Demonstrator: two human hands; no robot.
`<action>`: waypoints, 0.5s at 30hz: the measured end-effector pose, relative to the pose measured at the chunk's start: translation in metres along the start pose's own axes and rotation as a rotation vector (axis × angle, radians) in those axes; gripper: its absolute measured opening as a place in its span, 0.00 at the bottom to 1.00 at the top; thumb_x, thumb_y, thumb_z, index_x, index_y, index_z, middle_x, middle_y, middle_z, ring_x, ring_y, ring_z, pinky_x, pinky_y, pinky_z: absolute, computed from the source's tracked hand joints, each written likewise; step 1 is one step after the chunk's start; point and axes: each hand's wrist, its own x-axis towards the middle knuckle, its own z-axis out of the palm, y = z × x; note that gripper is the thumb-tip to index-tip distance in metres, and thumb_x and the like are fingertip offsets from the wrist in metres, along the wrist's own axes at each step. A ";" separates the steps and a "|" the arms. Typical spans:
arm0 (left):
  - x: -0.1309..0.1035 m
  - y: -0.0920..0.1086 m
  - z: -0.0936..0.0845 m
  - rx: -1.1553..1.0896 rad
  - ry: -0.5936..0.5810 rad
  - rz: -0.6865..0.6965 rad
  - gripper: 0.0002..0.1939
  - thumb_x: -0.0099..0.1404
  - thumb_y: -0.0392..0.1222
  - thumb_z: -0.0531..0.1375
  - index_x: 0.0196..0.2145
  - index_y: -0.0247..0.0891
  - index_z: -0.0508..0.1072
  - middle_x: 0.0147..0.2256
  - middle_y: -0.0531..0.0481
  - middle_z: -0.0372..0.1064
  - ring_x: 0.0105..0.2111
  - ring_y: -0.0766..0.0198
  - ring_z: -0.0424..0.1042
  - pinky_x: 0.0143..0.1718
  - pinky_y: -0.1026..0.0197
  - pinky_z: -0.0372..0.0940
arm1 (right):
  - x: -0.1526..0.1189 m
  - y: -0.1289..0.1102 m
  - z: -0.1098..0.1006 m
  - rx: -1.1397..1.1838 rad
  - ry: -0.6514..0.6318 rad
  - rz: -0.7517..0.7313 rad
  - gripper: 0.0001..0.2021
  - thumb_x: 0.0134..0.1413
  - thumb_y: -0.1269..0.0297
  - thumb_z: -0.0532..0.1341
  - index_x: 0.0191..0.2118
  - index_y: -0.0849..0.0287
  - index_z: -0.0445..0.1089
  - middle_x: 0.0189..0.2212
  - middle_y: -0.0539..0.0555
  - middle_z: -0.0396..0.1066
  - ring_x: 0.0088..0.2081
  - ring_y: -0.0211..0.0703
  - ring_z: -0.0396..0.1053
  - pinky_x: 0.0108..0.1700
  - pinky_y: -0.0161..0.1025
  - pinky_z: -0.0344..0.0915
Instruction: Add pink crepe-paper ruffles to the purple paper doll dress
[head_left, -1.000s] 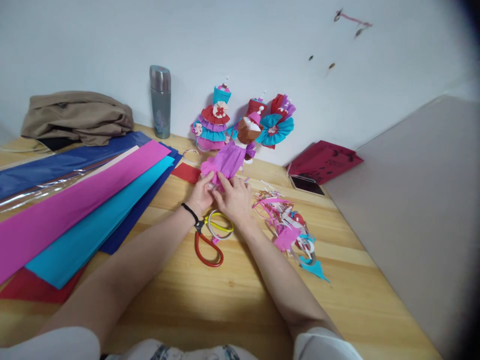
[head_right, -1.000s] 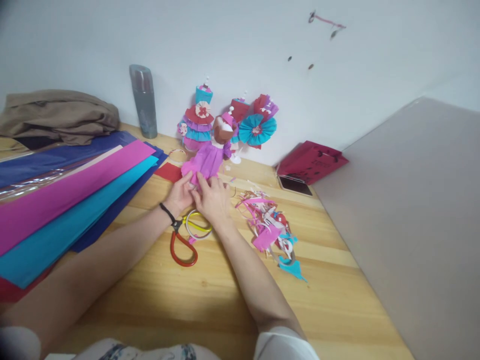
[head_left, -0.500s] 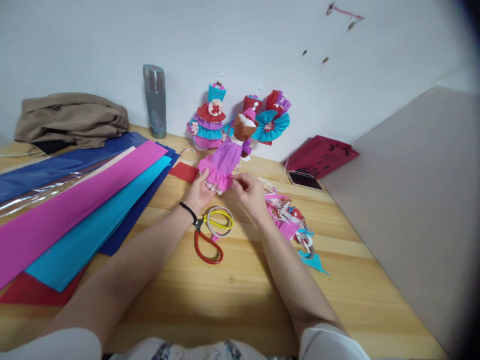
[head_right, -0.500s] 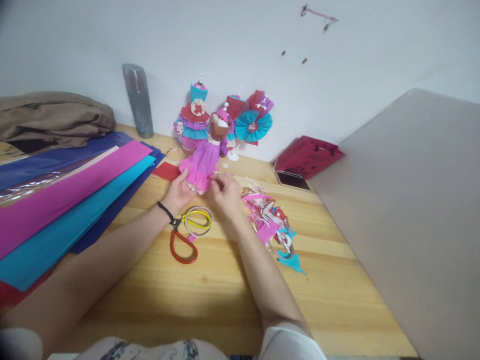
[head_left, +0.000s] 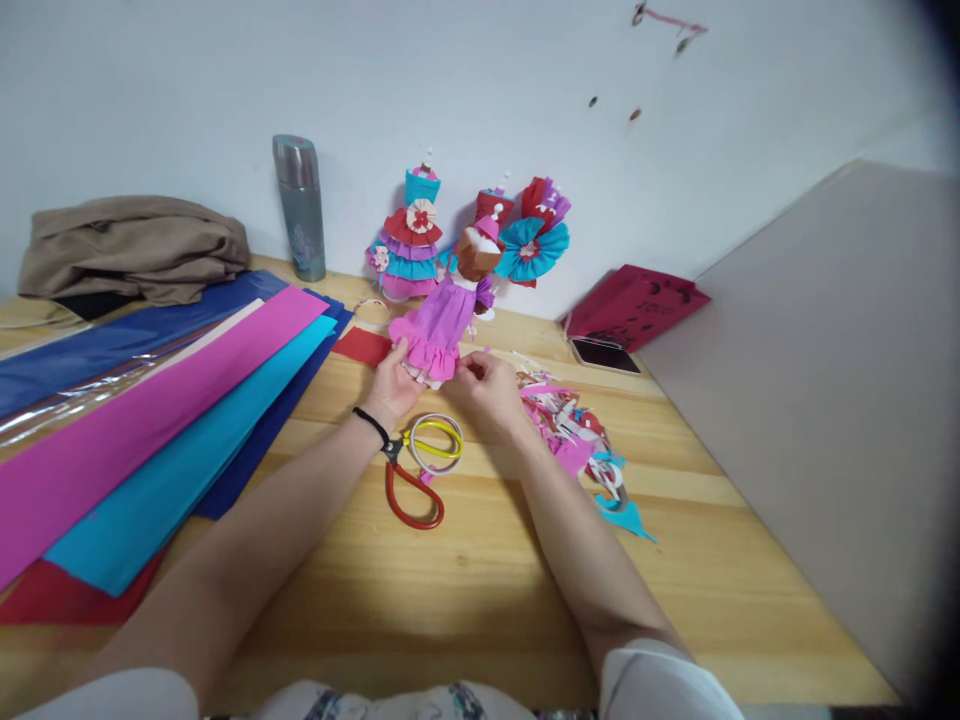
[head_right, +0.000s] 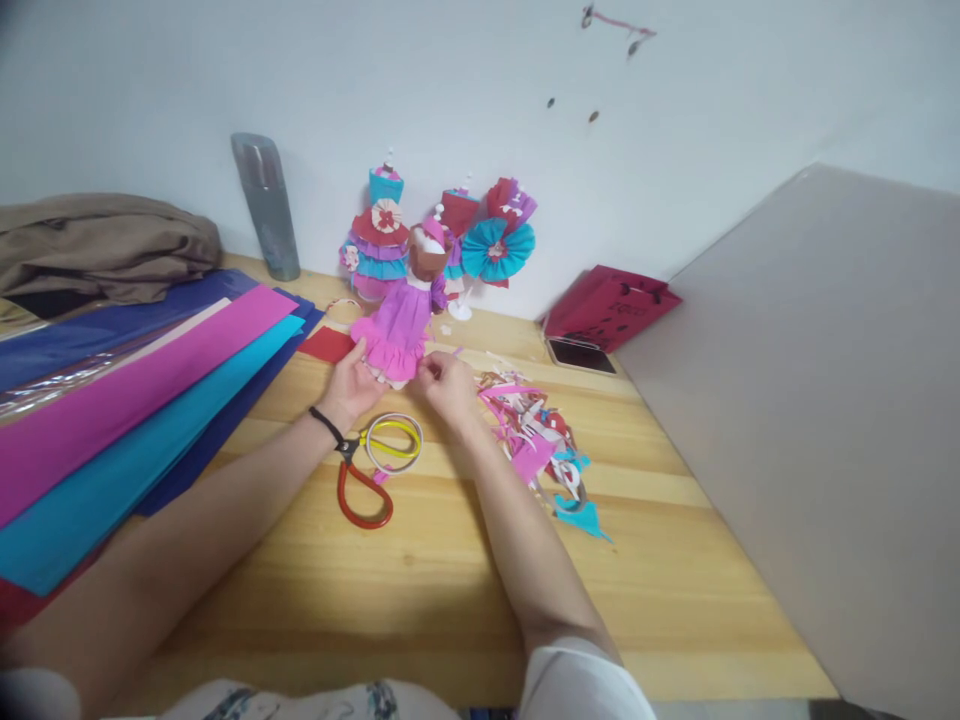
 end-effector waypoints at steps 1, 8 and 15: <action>0.000 0.000 0.001 -0.002 0.016 0.000 0.13 0.73 0.42 0.56 0.48 0.36 0.77 0.34 0.46 0.79 0.37 0.59 0.78 0.52 0.53 0.68 | 0.000 0.001 0.001 0.004 0.004 0.012 0.09 0.49 0.64 0.55 0.30 0.59 0.73 0.23 0.51 0.71 0.26 0.40 0.65 0.31 0.36 0.57; -0.004 0.002 0.004 0.002 0.030 0.011 0.13 0.73 0.45 0.56 0.46 0.37 0.77 0.29 0.49 0.76 0.31 0.61 0.76 0.44 0.56 0.70 | 0.000 0.006 0.006 0.030 -0.007 0.046 0.16 0.48 0.63 0.56 0.40 0.60 0.76 0.24 0.50 0.72 0.27 0.41 0.66 0.32 0.36 0.59; -0.003 0.002 0.002 0.046 -0.035 0.057 0.18 0.72 0.53 0.57 0.49 0.38 0.76 0.37 0.43 0.79 0.39 0.56 0.78 0.43 0.55 0.71 | -0.002 -0.008 -0.004 0.059 -0.044 0.028 0.09 0.45 0.60 0.56 0.23 0.58 0.70 0.18 0.49 0.67 0.23 0.38 0.61 0.28 0.35 0.54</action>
